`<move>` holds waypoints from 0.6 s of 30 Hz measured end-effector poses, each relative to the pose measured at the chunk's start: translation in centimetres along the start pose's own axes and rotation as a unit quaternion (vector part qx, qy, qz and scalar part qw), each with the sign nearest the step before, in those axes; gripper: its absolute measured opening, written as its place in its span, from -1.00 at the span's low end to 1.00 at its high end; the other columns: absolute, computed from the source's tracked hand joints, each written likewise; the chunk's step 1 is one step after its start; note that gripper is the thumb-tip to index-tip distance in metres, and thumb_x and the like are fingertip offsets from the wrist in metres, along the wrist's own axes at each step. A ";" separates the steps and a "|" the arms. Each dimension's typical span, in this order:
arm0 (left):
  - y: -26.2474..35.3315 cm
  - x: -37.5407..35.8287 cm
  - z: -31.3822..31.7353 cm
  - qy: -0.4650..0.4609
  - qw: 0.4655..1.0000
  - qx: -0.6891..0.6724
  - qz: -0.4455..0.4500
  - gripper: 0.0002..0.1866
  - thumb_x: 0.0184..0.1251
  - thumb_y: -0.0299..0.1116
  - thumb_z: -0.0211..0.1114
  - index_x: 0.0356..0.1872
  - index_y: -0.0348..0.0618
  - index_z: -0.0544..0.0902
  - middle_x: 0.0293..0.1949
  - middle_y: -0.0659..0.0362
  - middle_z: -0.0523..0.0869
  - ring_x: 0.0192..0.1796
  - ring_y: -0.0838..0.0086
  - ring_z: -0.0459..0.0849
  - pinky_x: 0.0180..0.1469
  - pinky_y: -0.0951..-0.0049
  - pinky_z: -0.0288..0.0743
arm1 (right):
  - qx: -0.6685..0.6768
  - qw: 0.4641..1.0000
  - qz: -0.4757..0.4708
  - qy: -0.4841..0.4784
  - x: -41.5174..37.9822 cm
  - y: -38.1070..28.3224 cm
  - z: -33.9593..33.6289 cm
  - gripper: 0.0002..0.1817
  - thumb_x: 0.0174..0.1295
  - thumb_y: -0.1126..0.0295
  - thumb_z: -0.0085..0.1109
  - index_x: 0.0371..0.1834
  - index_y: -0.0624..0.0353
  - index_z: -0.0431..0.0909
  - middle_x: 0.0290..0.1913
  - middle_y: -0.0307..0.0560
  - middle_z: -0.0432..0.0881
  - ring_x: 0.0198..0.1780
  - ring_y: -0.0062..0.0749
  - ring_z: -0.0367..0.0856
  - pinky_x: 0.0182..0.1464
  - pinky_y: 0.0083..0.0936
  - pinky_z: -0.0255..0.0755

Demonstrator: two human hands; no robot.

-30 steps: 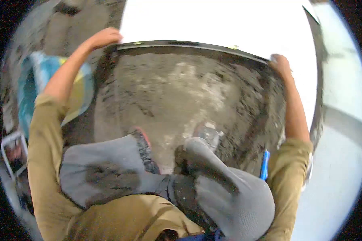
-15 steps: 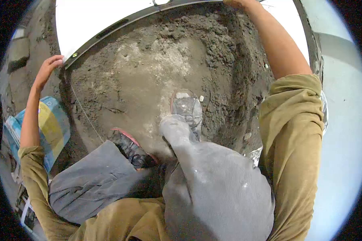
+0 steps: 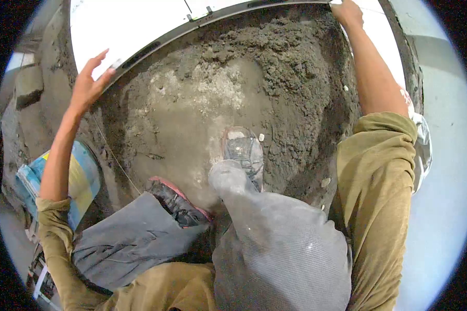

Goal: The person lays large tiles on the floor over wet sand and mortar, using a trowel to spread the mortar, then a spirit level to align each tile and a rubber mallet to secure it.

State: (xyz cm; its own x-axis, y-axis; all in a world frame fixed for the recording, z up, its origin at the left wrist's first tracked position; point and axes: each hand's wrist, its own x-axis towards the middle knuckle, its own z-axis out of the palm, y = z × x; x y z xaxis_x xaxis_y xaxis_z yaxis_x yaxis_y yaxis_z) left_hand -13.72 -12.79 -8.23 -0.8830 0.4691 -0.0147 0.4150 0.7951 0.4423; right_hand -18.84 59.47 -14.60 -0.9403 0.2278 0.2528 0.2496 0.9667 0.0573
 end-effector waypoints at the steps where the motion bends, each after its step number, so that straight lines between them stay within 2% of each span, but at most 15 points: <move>1: 1.6 0.4 0.2 -0.030 0.998 -0.046 -0.018 -0.39 0.31 -0.15 0.37 0.37 0.04 0.45 0.20 0.02 0.60 0.27 0.23 0.51 0.31 0.24 0.35 | -0.009 0.996 0.066 -0.062 -0.5 0.6 -0.3 -0.45 0.13 0.04 0.05 0.03 0.24 0.62 -0.03 0.32 0.66 0.06 0.19 0.62 0.12 -0.12 0.46; 2: 3.0 0.9 0.5 -0.036 0.999 -0.026 -0.010 -0.39 0.30 -0.17 0.39 0.36 0.00 0.46 0.19 0.01 0.60 0.26 0.23 0.53 0.31 0.27 0.35 | -0.018 0.984 0.131 -0.123 -1.0 1.2 -0.5 -0.40 0.11 0.01 0.02 -0.03 0.35 0.63 -0.04 0.39 0.65 0.06 0.24 0.61 0.13 -0.12 0.45; 5: 4.6 2.5 2.0 -0.011 0.999 -0.037 0.009 -0.37 0.24 -0.21 0.45 0.33 -0.08 0.47 0.14 -0.01 0.63 0.21 0.22 0.58 0.28 0.30 0.38 | -0.009 0.975 0.145 -0.169 -1.8 3.7 -0.4 -0.37 0.18 -0.02 -0.07 -0.13 0.45 0.63 -0.04 0.45 0.63 0.07 0.29 0.60 0.17 -0.11 0.42; 6: 5.1 3.1 2.4 -0.008 0.999 -0.034 0.011 -0.37 0.24 -0.21 0.45 0.33 -0.08 0.47 0.14 -0.01 0.63 0.21 0.22 0.58 0.28 0.30 0.38 | -0.007 0.975 0.146 -0.165 -1.7 4.3 -0.5 -0.37 0.18 -0.02 -0.07 -0.13 0.45 0.63 -0.04 0.45 0.63 0.07 0.29 0.60 0.17 -0.11 0.42; 8: 5.8 4.1 3.4 0.012 0.999 -0.024 0.021 -0.36 0.22 -0.20 0.46 0.31 -0.14 0.48 0.10 -0.02 0.64 0.18 0.22 0.60 0.25 0.30 0.41 | -0.046 0.956 0.176 -0.232 -1.5 5.0 -0.2 -0.44 0.23 0.05 -0.08 0.01 0.32 0.64 0.11 0.31 0.61 0.19 0.17 0.56 0.24 -0.13 0.38; 10: 7.0 5.0 4.0 0.011 0.999 -0.023 0.023 -0.34 0.19 -0.17 0.48 0.29 -0.18 0.48 0.04 -0.05 0.64 0.10 0.20 0.63 0.14 0.30 0.47 | -0.040 0.962 0.171 -0.209 -1.7 7.0 1.1 -0.40 0.27 0.00 -0.13 -0.03 0.35 0.64 0.07 0.33 0.63 0.18 0.23 0.55 0.24 -0.12 0.38; 12: 7.8 5.6 5.0 0.039 0.998 -0.001 0.044 -0.34 0.16 -0.16 0.50 0.26 -0.21 0.49 0.00 -0.07 0.64 0.03 0.14 0.64 0.08 0.28 0.49 | -0.006 0.972 0.139 -0.189 -1.2 8.8 3.1 -0.29 0.34 -0.08 -0.28 -0.15 0.46 0.63 -0.02 0.47 0.60 0.11 0.31 0.56 0.19 -0.04 0.36; 14: 8.8 6.3 5.7 0.027 0.999 0.004 0.035 -0.42 0.17 -0.19 0.48 0.16 -0.24 0.52 -0.07 -0.07 0.64 -0.06 0.08 0.65 0.01 0.21 0.51 | 0.017 0.978 0.104 -0.181 -2.2 7.7 2.2 -0.31 0.35 -0.06 -0.32 -0.13 0.41 0.63 0.01 0.43 0.60 0.17 0.30 0.52 0.24 -0.06 0.32; 15: 8.9 6.9 5.9 0.008 0.998 0.029 0.054 -0.49 0.19 -0.24 0.45 0.10 -0.24 0.53 -0.11 -0.06 0.65 -0.08 0.05 0.64 -0.01 0.19 0.51 | 0.015 0.972 0.121 -0.199 -1.8 8.9 4.2 -0.38 0.36 -0.02 -0.30 -0.11 0.33 0.63 0.06 0.38 0.59 0.18 0.30 0.49 0.25 -0.07 0.31; 16: 9.0 7.6 6.3 -0.013 0.996 0.054 0.069 -0.57 0.20 -0.29 0.42 0.05 -0.24 0.54 -0.15 -0.05 0.65 -0.11 0.01 0.64 -0.03 0.16 0.52 | -0.017 0.979 0.058 -0.193 -2.0 9.5 5.4 -0.49 0.38 0.10 -0.30 -0.14 0.30 0.58 0.01 0.37 0.58 0.11 0.30 0.50 0.18 -0.01 0.34; 17: 9.3 8.1 6.6 -0.001 0.998 0.034 0.047 -0.63 0.21 -0.34 0.38 0.01 -0.23 0.55 -0.16 -0.03 0.65 -0.11 0.02 0.64 -0.05 0.14 0.52 | 0.021 0.991 0.103 -0.083 -3.5 7.8 4.8 -0.61 0.37 0.26 -0.32 -0.21 0.30 0.50 -0.06 0.34 0.56 0.01 0.28 0.50 0.09 0.07 0.34; 18: 9.4 8.7 6.7 0.006 1.000 0.010 0.023 -0.68 0.21 -0.40 0.35 -0.03 -0.22 0.56 -0.17 -0.02 0.65 -0.11 0.02 0.64 -0.06 0.13 0.52 | -0.040 0.995 0.034 -0.086 -3.7 8.2 4.7 -0.68 0.34 0.26 -0.16 -0.20 0.25 0.54 -0.06 0.27 0.58 0.02 0.26 0.51 0.12 0.05 0.37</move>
State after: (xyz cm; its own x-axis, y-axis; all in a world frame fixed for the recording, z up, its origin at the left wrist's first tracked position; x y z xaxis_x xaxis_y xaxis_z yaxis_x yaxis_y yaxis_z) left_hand -16.07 1.35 -10.25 -0.8654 0.5008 0.0156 0.4594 0.7807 0.4236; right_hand -14.38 67.14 -19.61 -0.9444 0.3160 0.0908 0.3255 0.9374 0.1239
